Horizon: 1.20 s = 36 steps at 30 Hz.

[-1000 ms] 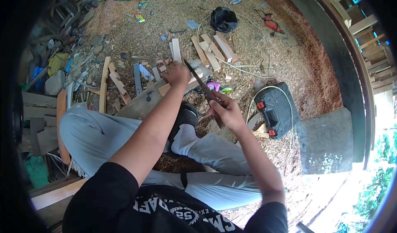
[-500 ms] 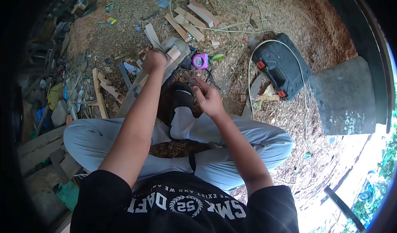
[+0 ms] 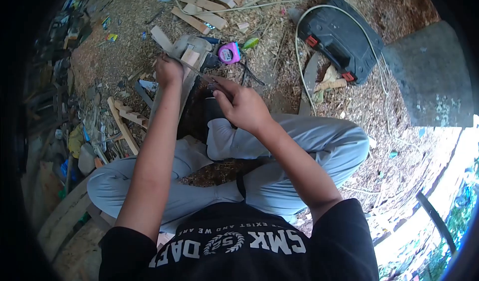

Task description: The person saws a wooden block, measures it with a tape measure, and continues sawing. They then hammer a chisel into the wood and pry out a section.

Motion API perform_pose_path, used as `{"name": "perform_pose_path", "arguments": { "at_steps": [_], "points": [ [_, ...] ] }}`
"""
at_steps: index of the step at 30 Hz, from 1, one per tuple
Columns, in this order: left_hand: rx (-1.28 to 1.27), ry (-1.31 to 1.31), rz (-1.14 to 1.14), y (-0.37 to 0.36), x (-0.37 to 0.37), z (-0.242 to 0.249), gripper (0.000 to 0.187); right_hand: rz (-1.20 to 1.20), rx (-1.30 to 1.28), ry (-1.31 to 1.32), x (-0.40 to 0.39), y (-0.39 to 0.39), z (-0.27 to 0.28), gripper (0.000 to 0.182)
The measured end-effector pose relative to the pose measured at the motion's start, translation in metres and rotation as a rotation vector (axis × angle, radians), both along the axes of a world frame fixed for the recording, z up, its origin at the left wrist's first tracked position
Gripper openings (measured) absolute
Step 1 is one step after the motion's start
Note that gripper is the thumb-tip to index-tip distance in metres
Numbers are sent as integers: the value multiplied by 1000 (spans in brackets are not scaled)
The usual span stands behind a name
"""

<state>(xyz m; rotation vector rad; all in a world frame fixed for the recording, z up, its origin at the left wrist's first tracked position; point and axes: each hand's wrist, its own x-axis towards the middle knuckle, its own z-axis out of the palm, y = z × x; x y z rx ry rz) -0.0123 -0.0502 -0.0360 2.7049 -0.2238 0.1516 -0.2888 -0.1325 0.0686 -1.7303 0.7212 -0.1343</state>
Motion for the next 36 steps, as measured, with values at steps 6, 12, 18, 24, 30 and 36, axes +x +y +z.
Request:
{"name": "perform_pose_path", "arguments": {
  "at_steps": [6, 12, 18, 24, 30, 36],
  "points": [
    [182, 141, 23, -1, 8, 0, 43, 45, -41, -56, -9, -5, 5, 43],
    [84, -10, -27, 1, -2, -5, 41, -24, -49, -98, -18, 1, 5, 44],
    [8, -66, 9, 3, 2, -5, 36, 41, 5, 25, -9, -7, 9, 44],
    [-4, -61, 5, -2, -2, -3, 28, 35, -49, -8, -1, -4, 14, 43],
    [-138, 51, 75, -2, 18, 14, 25, 47, -55, -33, 19, -1, 3, 44],
    [-80, -47, 62, -6, -3, 6, 24, -43, -125, -120, -4, 20, -6, 45]
  ]
}}
